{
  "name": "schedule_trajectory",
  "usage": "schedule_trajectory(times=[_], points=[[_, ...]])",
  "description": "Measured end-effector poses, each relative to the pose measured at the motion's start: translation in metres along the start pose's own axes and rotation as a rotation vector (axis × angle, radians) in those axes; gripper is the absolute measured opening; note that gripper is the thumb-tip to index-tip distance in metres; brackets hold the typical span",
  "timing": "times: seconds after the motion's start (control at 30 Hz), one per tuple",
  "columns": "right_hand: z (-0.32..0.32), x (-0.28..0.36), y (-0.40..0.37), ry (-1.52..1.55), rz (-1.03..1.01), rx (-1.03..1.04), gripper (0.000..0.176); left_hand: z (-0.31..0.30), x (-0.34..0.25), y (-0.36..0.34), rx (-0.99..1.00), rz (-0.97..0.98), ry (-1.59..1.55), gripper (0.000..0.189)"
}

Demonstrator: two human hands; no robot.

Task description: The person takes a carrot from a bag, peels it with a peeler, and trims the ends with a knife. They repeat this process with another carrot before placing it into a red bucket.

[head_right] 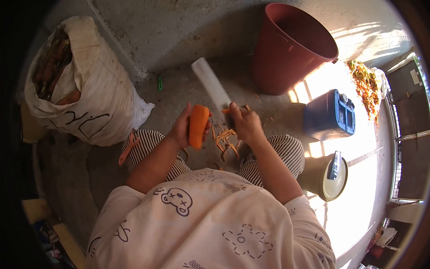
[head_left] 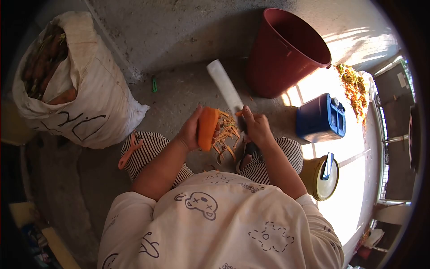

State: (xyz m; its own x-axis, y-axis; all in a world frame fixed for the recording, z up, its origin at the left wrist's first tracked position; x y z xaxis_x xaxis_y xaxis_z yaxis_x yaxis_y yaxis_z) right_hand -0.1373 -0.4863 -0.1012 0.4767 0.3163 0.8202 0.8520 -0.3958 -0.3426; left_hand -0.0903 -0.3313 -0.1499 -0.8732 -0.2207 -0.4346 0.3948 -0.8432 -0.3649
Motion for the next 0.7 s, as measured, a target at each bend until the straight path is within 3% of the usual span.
schedule_trajectory(times=[0.03, 0.13, 0.23, 0.3, 0.37, 0.4, 0.43, 0.5, 0.57, 0.6, 0.63, 0.67, 0.7], points=[[-0.012, -0.002, 0.003, -0.072, -0.049, -0.096, 0.052, -0.004, 0.0, -0.001, -0.029, -0.021, -0.031, 0.053], [-0.037, 0.027, -0.022, -0.73, -0.259, -0.238, 0.048, -0.02, 0.005, 0.0, -0.195, -0.058, -0.079, 0.052], [-0.052, 0.008, -0.032, -0.61, -0.103, -0.174, 0.054, -0.048, 0.004, 0.023, -0.464, -0.031, 0.024, 0.047], [-0.064, -0.027, -0.028, -0.413, -0.094, -0.214, 0.05, -0.042, -0.013, 0.05, -0.588, -0.02, 0.146, 0.043], [-0.077, -0.052, -0.029, -0.245, -0.028, -0.239, 0.045, 0.014, -0.057, 0.093, -0.379, 0.077, 0.123, 0.04], [-0.083, -0.061, -0.032, -0.178, 0.035, -0.246, 0.042, 0.061, -0.089, 0.108, -0.196, 0.24, 0.081, 0.039], [-0.09, -0.07, -0.037, -0.11, 0.098, -0.254, 0.039, 0.098, -0.113, 0.119, -0.08, 0.226, 0.17, 0.043], [-0.107, -0.078, -0.049, -0.011, 0.095, -0.308, 0.036, 0.183, -0.15, 0.087, -0.085, 0.465, 0.278, 0.048], [-0.122, -0.083, -0.064, 0.05, 0.127, -0.352, 0.032, 0.225, -0.169, 0.055, -0.034, 0.588, 0.597, 0.05], [-0.141, -0.119, -0.057, -0.145, -0.059, -0.412, 0.032, 0.233, -0.175, 0.042, -0.025, 0.651, 0.759, 0.051], [-0.144, -0.094, -0.077, -0.238, -0.191, -0.453, 0.03, 0.229, -0.183, 0.03, -0.078, 0.708, 0.962, 0.05], [-0.144, -0.094, -0.094, -0.181, 0.125, -0.381, 0.028, 0.22, -0.192, 0.014, -0.147, 0.754, 1.166, 0.048], [-0.149, -0.102, -0.104, -0.286, 0.171, -0.382, 0.027, 0.208, -0.203, -0.003, -0.222, 0.784, 1.371, 0.047]])
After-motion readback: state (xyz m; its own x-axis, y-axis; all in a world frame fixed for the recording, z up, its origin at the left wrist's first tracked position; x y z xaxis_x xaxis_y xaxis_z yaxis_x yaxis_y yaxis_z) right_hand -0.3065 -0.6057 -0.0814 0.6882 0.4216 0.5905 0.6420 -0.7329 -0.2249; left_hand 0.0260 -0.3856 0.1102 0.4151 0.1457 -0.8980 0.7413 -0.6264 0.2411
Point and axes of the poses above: each hand's wrist, its own y-axis towards the middle knuckle, its own z-axis out of the palm, x = y × z, the point moved 7 cm from there along y, towards the middle knuckle, and after that the axes turned 2 degrees about -z, right-handed, at the moved point
